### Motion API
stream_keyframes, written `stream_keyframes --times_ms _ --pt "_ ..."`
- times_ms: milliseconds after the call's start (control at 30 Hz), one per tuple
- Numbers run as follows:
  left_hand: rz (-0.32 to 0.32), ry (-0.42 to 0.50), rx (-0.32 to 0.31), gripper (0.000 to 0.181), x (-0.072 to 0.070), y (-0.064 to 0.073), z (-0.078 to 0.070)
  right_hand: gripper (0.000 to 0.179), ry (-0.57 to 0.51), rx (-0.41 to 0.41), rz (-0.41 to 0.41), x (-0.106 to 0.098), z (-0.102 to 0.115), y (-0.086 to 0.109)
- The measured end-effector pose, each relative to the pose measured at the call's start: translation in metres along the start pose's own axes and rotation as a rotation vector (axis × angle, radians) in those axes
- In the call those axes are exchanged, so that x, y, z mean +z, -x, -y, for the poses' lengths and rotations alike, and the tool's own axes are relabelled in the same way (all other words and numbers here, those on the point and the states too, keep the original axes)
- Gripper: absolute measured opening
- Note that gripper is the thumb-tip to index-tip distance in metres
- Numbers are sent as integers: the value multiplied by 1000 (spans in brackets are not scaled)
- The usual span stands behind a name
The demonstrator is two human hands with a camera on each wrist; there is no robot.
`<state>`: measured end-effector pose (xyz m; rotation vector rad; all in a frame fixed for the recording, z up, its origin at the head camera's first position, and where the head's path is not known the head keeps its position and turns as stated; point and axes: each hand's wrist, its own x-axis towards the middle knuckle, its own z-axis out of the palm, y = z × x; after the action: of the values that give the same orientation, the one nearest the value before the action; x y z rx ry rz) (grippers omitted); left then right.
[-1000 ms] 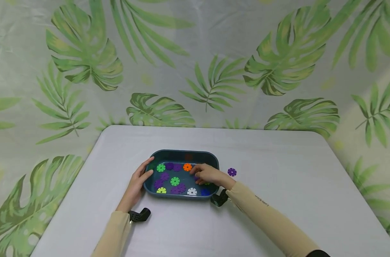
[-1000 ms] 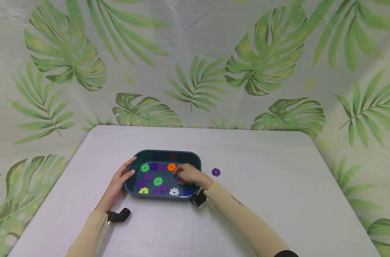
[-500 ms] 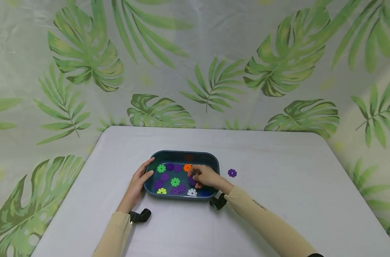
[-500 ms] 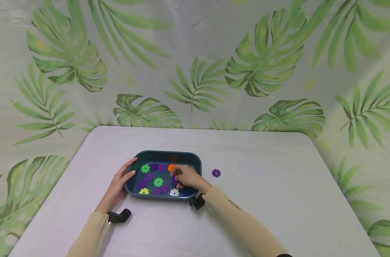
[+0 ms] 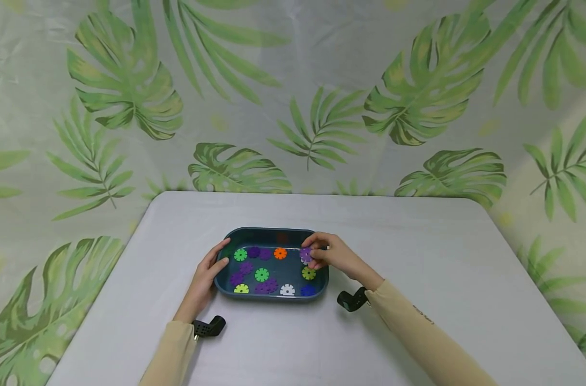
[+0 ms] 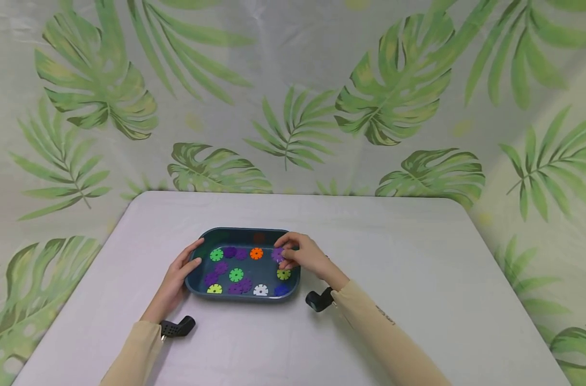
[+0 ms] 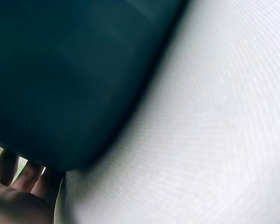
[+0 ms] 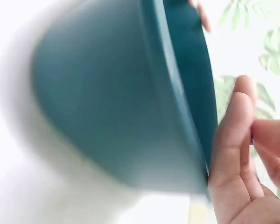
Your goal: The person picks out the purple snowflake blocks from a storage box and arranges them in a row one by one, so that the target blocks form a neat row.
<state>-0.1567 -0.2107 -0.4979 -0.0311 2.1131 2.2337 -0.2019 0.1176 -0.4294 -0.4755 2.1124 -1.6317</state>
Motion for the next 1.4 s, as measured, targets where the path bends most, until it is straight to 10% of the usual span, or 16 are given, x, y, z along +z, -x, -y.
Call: stream_keyframes --times_ms 667,1033,1400 --pt "-18 -15 -7 47 1 4 -1 24 87 191 -305 -86 -67 48" --pt "-12 -12 2 48 2 3 0 23 292 166 -354 -82 -65 46" --pt "23 -22 11 49 5 10 -17 27 17 27 -171 -23 -9 19"
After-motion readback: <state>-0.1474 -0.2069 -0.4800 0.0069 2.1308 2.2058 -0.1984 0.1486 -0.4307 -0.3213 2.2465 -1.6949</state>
